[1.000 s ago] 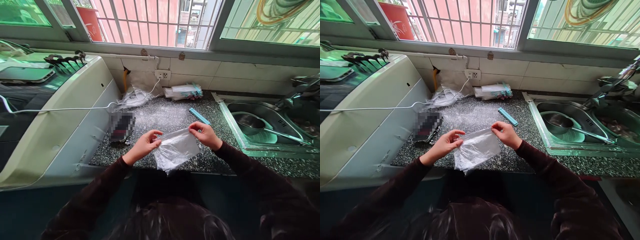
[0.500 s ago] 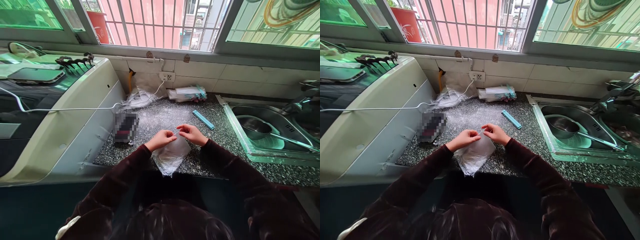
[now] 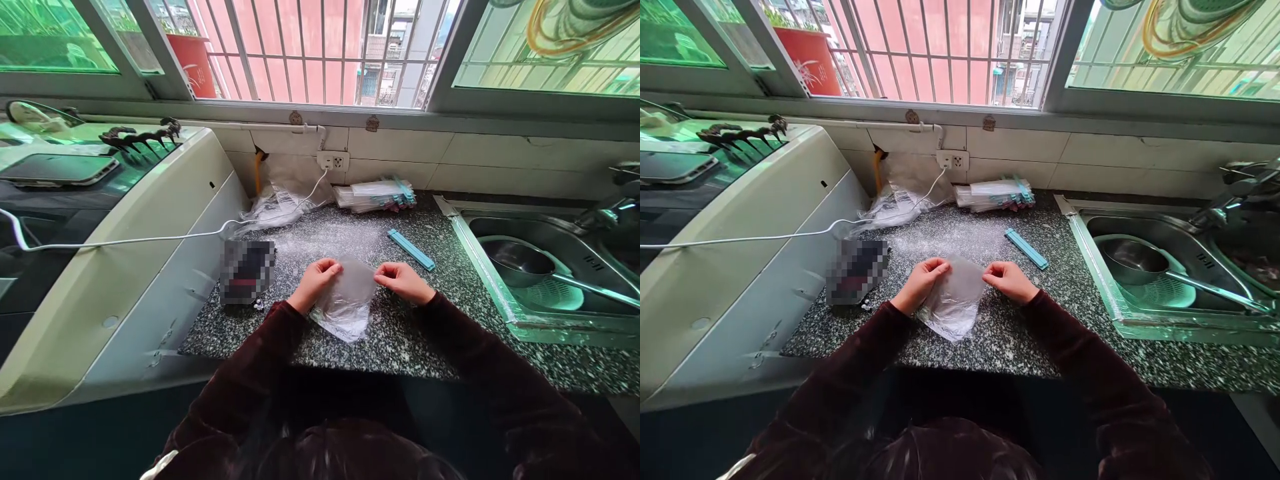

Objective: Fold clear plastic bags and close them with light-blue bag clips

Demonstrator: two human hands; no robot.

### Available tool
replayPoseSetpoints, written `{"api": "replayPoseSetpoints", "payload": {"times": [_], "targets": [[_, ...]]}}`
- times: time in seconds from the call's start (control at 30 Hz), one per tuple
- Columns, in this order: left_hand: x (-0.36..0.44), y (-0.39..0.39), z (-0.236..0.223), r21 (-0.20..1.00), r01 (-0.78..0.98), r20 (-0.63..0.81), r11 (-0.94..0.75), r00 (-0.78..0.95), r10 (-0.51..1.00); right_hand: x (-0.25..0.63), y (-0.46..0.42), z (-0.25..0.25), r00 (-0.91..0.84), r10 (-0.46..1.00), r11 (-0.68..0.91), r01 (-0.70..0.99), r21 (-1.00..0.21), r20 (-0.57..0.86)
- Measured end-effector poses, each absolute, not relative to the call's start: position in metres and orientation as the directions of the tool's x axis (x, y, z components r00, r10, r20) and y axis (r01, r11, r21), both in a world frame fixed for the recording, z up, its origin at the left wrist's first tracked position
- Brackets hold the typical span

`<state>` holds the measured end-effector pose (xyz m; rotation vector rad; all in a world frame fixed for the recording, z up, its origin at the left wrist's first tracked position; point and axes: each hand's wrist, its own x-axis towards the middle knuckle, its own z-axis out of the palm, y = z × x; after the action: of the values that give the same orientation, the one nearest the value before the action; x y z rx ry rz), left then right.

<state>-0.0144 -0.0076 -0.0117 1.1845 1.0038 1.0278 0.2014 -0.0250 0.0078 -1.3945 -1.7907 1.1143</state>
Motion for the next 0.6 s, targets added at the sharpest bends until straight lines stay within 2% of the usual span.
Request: {"api": "replayPoseSetpoints", "payload": {"times": [0.13, 0.23, 0.33, 0.6], "targets": [[-0.017, -0.010, -0.013, 0.975, -0.157, -0.101, 0.157, 0.315, 0.944, 0.202, -0.027, 0.008, -0.243, 0.970, 0.135, 0.467, -0.874, 0.020], [-0.015, -0.013, -0.013, 0.972, -0.125, -0.138, 0.202, 0.392, 0.909, 0.202, -0.029, 0.009, -0.258, 0.965, 0.161, 0.466, -0.870, 0.040], [-0.012, -0.014, -0.011, 0.980, -0.088, -0.135, 0.178, 0.363, 0.922, 0.200, -0.030, 0.009, -0.270, 0.962, 0.169, 0.452, -0.876, 0.046], [-0.013, -0.013, -0.005, 0.971, -0.204, -0.071, 0.124, 0.248, 0.966, 0.186, -0.039, 0.004, -0.348, 0.930, 0.072, 0.492, -0.868, -0.120]]}}
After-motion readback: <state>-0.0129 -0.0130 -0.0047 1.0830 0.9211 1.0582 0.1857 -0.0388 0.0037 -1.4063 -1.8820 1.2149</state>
